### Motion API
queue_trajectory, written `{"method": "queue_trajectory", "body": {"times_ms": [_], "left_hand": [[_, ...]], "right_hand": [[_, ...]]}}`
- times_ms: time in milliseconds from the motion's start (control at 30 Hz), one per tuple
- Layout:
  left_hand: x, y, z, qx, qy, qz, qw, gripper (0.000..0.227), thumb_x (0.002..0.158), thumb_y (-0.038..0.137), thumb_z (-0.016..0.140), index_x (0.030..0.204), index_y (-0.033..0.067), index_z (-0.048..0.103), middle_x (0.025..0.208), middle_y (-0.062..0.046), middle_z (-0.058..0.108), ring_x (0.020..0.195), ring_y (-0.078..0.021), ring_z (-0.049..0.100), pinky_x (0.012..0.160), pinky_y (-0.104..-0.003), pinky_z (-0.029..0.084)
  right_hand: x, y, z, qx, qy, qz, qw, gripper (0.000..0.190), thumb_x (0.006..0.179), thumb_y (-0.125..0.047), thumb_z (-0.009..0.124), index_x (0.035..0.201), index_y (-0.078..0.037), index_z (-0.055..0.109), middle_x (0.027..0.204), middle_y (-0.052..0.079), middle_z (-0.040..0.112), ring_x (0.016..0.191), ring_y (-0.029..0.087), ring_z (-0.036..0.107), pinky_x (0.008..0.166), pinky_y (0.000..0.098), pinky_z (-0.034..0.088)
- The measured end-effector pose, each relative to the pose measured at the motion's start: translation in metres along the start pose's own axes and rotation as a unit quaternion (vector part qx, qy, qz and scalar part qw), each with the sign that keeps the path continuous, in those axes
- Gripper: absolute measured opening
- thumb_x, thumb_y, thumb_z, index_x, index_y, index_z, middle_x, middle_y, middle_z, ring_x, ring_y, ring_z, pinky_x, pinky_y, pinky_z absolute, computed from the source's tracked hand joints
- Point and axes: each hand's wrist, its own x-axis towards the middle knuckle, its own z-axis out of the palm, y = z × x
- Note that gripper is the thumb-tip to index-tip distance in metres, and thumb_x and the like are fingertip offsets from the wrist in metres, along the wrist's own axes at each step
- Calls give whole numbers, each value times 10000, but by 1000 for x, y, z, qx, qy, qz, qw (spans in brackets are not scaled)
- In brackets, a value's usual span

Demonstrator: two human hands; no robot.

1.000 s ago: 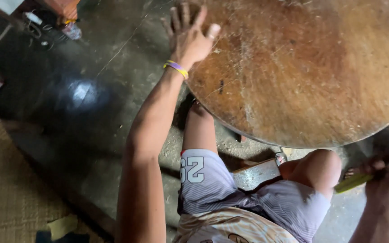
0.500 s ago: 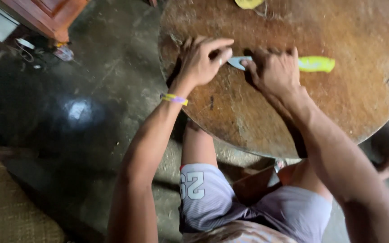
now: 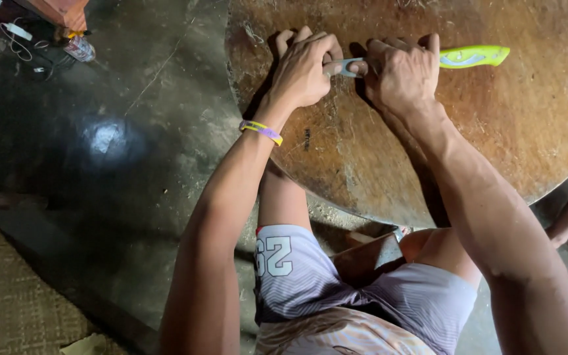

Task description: The person uses a knife to scrape the edges and surface of a round wooden tabletop, then uses a piece of sandpaper to smooth down the wooden surface by hand.

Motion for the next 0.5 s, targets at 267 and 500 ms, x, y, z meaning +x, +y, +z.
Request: {"method": "queue_trajectory", "body": {"times_ms": [267,500], "left_hand": [[3,-2,0,-7,22,-2,1000,173,840,98,731,851,209,600,857,59,625,916,-225,529,866,-437,277],[0,2,-5,-27,0,-1,1000,178,866,36,716,855,167,596,886,20,630,904,-240,516,840,-421,294]], "right_hand": [[7,-7,-1,-17,-16,18,1000,354,1087,-532,610,924,-226,680,856,-17,733,707,275,678,900,471,329],[7,-9,0,-26,-73,42,996,511,1157,-611,528,862,-209,643,641,-4,649,525,262,618,954,530,377]]}}
